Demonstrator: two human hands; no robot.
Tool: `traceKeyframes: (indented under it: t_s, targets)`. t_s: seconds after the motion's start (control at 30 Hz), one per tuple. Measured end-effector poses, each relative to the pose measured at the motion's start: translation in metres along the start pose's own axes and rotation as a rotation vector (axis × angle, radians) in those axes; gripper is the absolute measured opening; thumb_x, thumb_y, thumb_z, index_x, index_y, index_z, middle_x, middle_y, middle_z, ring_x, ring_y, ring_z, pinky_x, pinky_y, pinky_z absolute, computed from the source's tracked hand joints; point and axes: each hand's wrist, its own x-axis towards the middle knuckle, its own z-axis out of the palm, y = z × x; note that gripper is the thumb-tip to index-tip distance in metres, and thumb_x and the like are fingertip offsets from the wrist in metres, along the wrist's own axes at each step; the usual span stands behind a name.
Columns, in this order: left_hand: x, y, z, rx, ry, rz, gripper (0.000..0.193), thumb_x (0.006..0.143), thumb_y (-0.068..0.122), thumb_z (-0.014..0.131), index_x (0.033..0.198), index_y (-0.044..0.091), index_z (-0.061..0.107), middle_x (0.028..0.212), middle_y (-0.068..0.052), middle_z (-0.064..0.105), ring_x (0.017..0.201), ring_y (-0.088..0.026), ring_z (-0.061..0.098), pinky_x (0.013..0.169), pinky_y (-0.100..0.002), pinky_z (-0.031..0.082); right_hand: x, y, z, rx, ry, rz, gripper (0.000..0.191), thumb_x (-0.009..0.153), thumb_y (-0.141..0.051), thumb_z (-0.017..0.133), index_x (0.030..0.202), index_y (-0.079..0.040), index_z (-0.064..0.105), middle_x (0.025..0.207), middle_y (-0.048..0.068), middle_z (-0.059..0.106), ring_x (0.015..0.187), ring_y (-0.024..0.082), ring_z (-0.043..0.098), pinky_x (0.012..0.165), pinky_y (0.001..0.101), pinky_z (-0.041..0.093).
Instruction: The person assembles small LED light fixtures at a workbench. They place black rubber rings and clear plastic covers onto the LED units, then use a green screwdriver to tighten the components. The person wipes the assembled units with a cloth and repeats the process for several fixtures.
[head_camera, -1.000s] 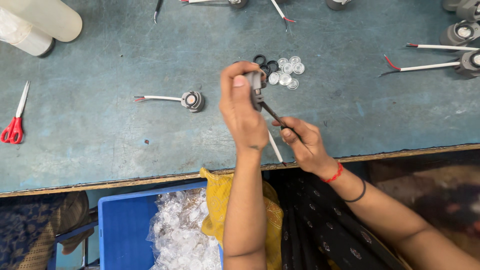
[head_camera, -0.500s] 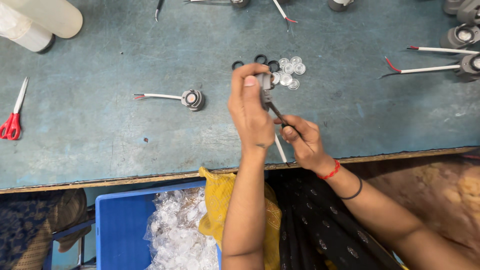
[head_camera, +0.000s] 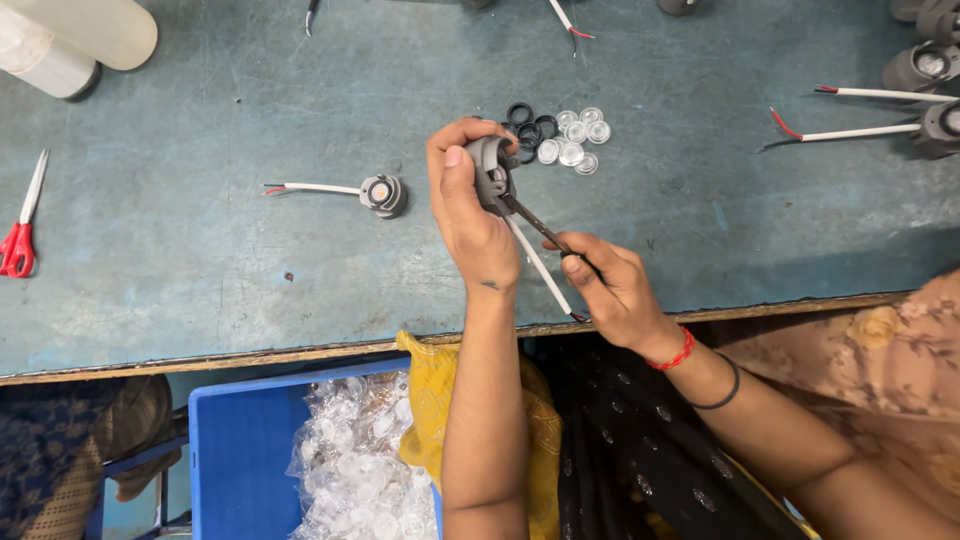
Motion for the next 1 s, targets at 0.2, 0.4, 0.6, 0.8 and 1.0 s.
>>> traceKeyframes:
  t_s: [0.2, 0.4, 0.6, 0.8, 1.0]
  targets:
    - [0.000, 0.002, -0.001, 0.014, 0.005, -0.004, 0.034, 0.112, 0.028, 0.037, 0.118, 0.001, 0.058, 0.106, -0.010, 0.062, 0.101, -0.017, 0.058, 0.097, -0.031, 0.047, -0.001, 0.003, -0.001, -0.002, 0.007, 0.012, 0.031, 0.108, -0.022, 0.055, 0.126, 0.000, 0.067, 0.073, 0.001, 0.053, 0.066, 0.008, 0.047, 0.063, 0.0257, 0.043]
    - [-0.001, 0.002, 0.001, 0.057, -0.004, 0.005, 0.034, 0.112, 0.027, 0.037, 0.118, 0.001, 0.058, 0.106, -0.010, 0.062, 0.100, -0.017, 0.058, 0.095, -0.030, 0.047, 0.001, 0.003, -0.001, -0.006, 0.003, -0.003, 0.030, 0.108, -0.022, 0.054, 0.125, 0.000, 0.067, 0.076, 0.001, 0.055, 0.068, 0.008, 0.048, 0.064, 0.0255, 0.044]
    - [-0.005, 0.005, 0.002, 0.151, 0.007, 0.099, 0.033, 0.114, 0.027, 0.039, 0.120, 0.002, 0.059, 0.106, -0.010, 0.064, 0.096, -0.015, 0.060, 0.093, -0.028, 0.049, -0.001, 0.010, 0.003, 0.056, 0.002, -0.025, 0.030, 0.109, -0.022, 0.053, 0.125, 0.000, 0.067, 0.079, 0.001, 0.056, 0.067, 0.007, 0.047, 0.063, 0.0244, 0.043]
    - [-0.006, 0.001, 0.003, 0.345, 0.018, 0.116, 0.034, 0.112, 0.026, 0.040, 0.115, 0.001, 0.062, 0.105, -0.009, 0.066, 0.096, -0.016, 0.061, 0.089, -0.029, 0.049, 0.000, 0.024, 0.010, 0.126, 0.023, -0.002, 0.029, 0.109, -0.021, 0.054, 0.125, -0.001, 0.067, 0.073, -0.002, 0.052, 0.066, 0.006, 0.047, 0.061, 0.0231, 0.042]
    - [-0.011, 0.001, 0.004, 0.321, -0.025, 0.238, 0.032, 0.112, 0.026, 0.041, 0.115, 0.001, 0.061, 0.110, -0.009, 0.066, 0.098, -0.016, 0.062, 0.090, -0.028, 0.050, -0.003, 0.029, 0.008, 0.162, 0.024, -0.018, 0.029, 0.109, -0.020, 0.054, 0.125, 0.000, 0.066, 0.075, -0.002, 0.052, 0.067, 0.006, 0.046, 0.062, 0.0237, 0.042]
